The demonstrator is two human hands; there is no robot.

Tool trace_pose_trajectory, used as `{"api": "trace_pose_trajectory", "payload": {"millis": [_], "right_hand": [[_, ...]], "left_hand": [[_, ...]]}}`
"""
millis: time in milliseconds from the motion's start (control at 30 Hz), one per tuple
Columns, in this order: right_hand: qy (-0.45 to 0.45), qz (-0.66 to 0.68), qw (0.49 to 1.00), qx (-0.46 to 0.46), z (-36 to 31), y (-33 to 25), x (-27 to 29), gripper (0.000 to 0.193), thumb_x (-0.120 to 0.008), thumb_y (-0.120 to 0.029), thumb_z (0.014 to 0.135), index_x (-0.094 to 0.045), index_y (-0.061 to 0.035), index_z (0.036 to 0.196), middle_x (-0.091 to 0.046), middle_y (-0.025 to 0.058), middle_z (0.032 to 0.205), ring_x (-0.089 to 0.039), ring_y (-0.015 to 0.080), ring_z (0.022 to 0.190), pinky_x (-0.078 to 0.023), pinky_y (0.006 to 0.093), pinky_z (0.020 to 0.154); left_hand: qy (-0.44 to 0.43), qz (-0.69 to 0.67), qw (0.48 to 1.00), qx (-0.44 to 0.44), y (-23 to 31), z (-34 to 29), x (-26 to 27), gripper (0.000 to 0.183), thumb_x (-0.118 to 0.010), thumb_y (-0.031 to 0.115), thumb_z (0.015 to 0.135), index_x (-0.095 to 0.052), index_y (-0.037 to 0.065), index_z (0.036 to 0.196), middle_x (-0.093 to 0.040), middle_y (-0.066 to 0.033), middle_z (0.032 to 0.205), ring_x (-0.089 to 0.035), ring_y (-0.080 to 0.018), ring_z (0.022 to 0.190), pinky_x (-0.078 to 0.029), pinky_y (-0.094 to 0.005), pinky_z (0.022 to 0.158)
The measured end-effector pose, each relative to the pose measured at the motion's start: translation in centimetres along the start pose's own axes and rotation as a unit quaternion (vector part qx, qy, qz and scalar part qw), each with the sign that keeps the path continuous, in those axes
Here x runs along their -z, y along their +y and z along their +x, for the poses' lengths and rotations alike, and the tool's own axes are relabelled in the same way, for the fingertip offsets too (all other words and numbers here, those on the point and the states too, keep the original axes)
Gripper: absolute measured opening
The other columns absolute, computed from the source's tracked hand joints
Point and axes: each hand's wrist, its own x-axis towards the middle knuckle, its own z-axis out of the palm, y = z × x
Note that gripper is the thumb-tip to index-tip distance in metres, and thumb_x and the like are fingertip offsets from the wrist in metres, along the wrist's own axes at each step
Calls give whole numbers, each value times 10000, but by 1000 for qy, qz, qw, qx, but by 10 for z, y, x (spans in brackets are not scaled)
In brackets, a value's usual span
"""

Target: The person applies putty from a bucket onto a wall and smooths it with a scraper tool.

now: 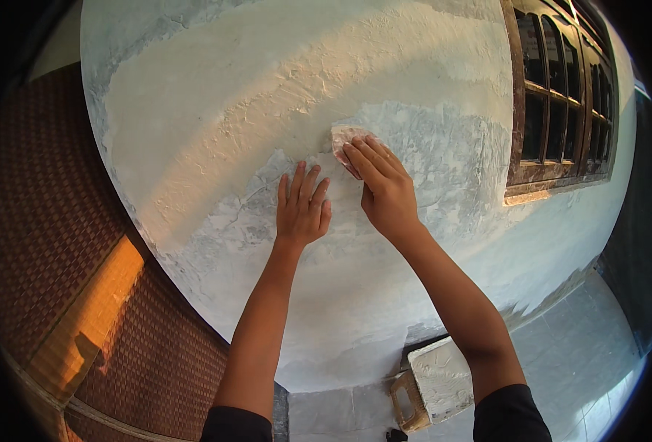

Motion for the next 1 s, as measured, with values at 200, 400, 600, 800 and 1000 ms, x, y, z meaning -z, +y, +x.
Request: {"api": "trace_pose_trajectory", "payload": {"millis": [200,400,600,800,1000], "right_hand": [[-4,-106,993,46,-18,15,-29,394,-617,8,821,-630,-20,1213,-621,178,1258,-563,381,1220,-453,501,1029],[-61,-201,974,83,-28,26,-40,377,-615,-130,893,-614,8,1244,-569,209,1327,-530,394,1260,-427,520,1059],[-95,-283,945,133,-35,38,-38,385,-590,-130,892,-613,36,1239,-561,242,1329,-521,408,1270,-419,528,1071],[-139,-315,921,181,-40,41,-23,380,-591,-135,884,-623,34,1222,-591,246,1294,-546,402,1246,-427,521,1066],[-171,-283,928,173,-46,31,6,328,-623,-156,881,-656,5,1164,-642,197,1229,-591,352,1201,-453,493,1044]], "left_hand": [[27,2,1000,4,1,-11,-5,402,-491,273,936,-438,94,1292,-449,-144,1387,-382,-383,1378,-254,-564,1109],[41,-15,999,10,1,-10,-4,364,-508,273,924,-449,97,1237,-455,-137,1355,-394,-382,1365,-272,-559,1096],[59,-41,997,19,1,-6,-4,382,-524,260,904,-433,113,1245,-441,-139,1350,-363,-377,1359,-240,-555,1073],[148,-69,986,20,6,30,-4,387,-535,267,892,-461,152,1254,-488,-86,1318,-412,-317,1314,-220,-517,1079],[122,-33,991,-47,1,19,-19,356,-523,272,897,-448,142,1220,-488,-96,1286,-409,-321,1292,-246,-507,1035]]}}
